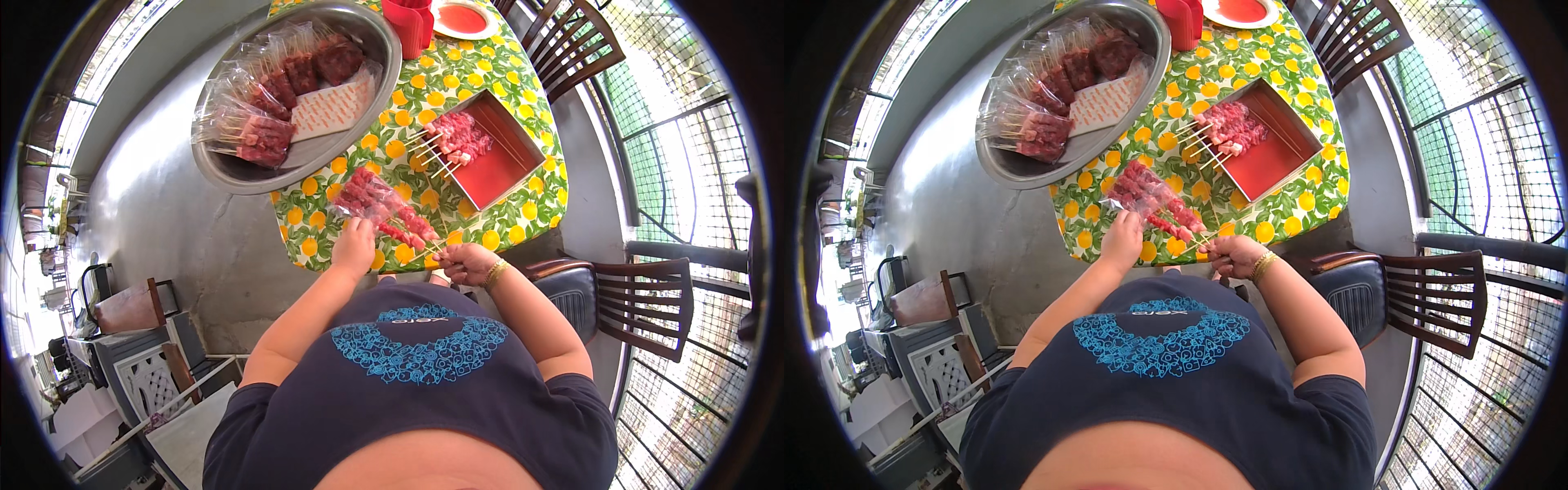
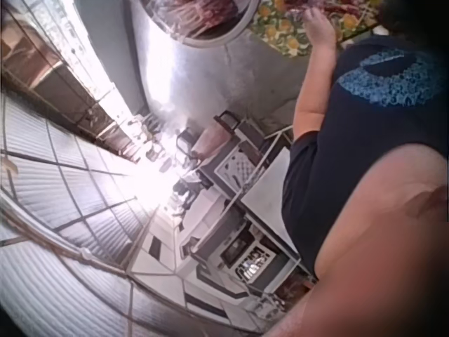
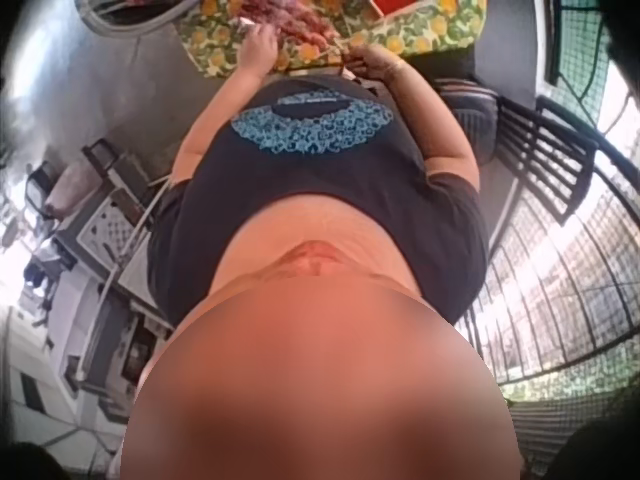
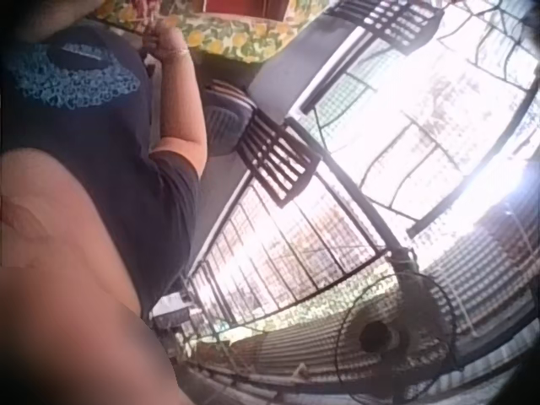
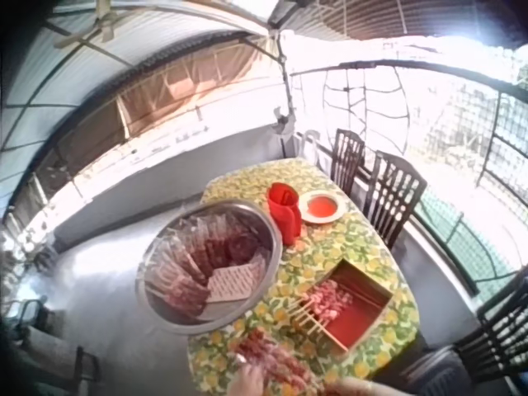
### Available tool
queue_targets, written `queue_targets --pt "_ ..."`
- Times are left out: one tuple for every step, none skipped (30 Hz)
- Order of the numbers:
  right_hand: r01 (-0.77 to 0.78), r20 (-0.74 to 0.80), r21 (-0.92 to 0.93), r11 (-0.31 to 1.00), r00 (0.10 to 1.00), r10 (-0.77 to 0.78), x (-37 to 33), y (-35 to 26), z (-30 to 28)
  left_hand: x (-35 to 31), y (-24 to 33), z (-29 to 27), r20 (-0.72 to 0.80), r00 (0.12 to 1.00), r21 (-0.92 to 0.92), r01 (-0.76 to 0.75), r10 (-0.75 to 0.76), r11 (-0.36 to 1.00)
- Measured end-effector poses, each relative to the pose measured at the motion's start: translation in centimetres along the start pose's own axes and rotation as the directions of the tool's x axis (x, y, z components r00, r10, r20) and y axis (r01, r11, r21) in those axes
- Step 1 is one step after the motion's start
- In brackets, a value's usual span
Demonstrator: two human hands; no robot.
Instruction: The person assembles meat skewers by hand, placing small pieces of raw meat onto wooden sticks and arranging them in a red tray. They then place the completed skewers into a metal bowl and wrap them in plastic bags.
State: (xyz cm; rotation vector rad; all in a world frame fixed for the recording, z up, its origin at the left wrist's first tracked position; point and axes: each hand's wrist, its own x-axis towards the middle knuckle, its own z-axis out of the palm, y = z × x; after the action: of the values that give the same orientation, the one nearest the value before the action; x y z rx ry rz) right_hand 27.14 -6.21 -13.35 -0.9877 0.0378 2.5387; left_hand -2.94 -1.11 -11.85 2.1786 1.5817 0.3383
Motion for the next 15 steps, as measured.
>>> queue_targets --pt "0.0 0.01 -0.041 0.999 1.0 0.001 0.7 -0.6 0.2 -0.1 -0.1 0.1 -0.004 1.0 0.007 -0.013 0.013 1.0" --pt "0.0 -0.013 -0.103 0.995 1.0 -0.001 1.4 -1.0 0.7 -0.3 -0.1 0.2 -0.007 1.0 0.012 -0.025 0.026 1.0" --pt "0.003 -0.022 -0.187 0.982 1.0 -0.007 2.1 -1.5 1.3 -0.5 -0.1 0.4 -0.027 0.999 0.02 -0.042 0.042 0.999" --pt "-0.002 -0.028 -0.277 0.961 1.0 -0.006 3.0 -1.9 2.0 -0.6 -0.2 0.6 -0.049 0.997 0.031 -0.056 0.057 0.998" --pt "-0.028 -0.065 -0.373 0.928 0.998 0.004 3.8 -2.3 2.8 -0.8 -0.2 0.7 -0.053 0.997 0.037 -0.057 0.059 0.998" --pt "-0.018 -0.108 -0.449 0.893 0.994 -0.034 4.7 -2.7 3.6 -0.9 -0.3 0.8 -0.084 0.995 0.023 -0.06 0.062 0.998" --pt "-0.022 -0.142 -0.564 0.825 0.987 -0.071 5.5 -3.1 4.2 -1.1 -0.4 0.9 -0.095 0.994 0.002 -0.055 0.055 0.998" --pt "-0.025 -0.149 -0.669 0.743 0.984 -0.101 6.3 -3.6 4.8 -1.2 -0.5 1.0 -0.114 0.992 -0.026 -0.058 0.055 0.998" --pt "-0.02 -0.134 -0.769 0.639 0.982 -0.13 7.0 -3.9 5.2 -1.4 -0.7 1.2 -0.095 0.994 -0.002 -0.052 0.051 0.999" --pt "-0.02 -0.151 -0.894 0.448 0.954 -0.258 8.0 -3.8 5.9 -1.5 -0.8 1.3 -0.085 0.995 0.017 -0.05 0.051 0.999" --pt "-0.029 -0.153 -0.93 0.367 0.938 -0.313 8.8 -3.7 6.3 -1.6 -1.0 1.4 -0.077 0.996 0.034 -0.049 0.052 0.998" --pt "-0.045 -0.145 -0.962 0.27 0.92 -0.364 9.5 -3.6 6.7 -1.6 -1.2 1.6 -0.082 0.994 0.038 -0.067 0.07 0.997" --pt "-0.066 -0.133 -0.983 0.171 0.901 -0.413 10.0 -3.5 7.1 -1.6 -1.3 1.8 -0.09 0.992 0.039 -0.085 0.088 0.996" --pt "-0.168 -0.164 -0.985 0.038 0.848 -0.504 10.4 -3.3 7.3 -1.7 -1.4 2.0 -0.086 0.992 0.034 -0.092 0.095 0.995" --pt "-0.138 -0.136 -0.99 0.04 0.81 -0.571 10.5 -3.0 7.5 -1.7 -1.5 2.1 -0.086 0.991 0.044 -0.095 0.099 0.995"
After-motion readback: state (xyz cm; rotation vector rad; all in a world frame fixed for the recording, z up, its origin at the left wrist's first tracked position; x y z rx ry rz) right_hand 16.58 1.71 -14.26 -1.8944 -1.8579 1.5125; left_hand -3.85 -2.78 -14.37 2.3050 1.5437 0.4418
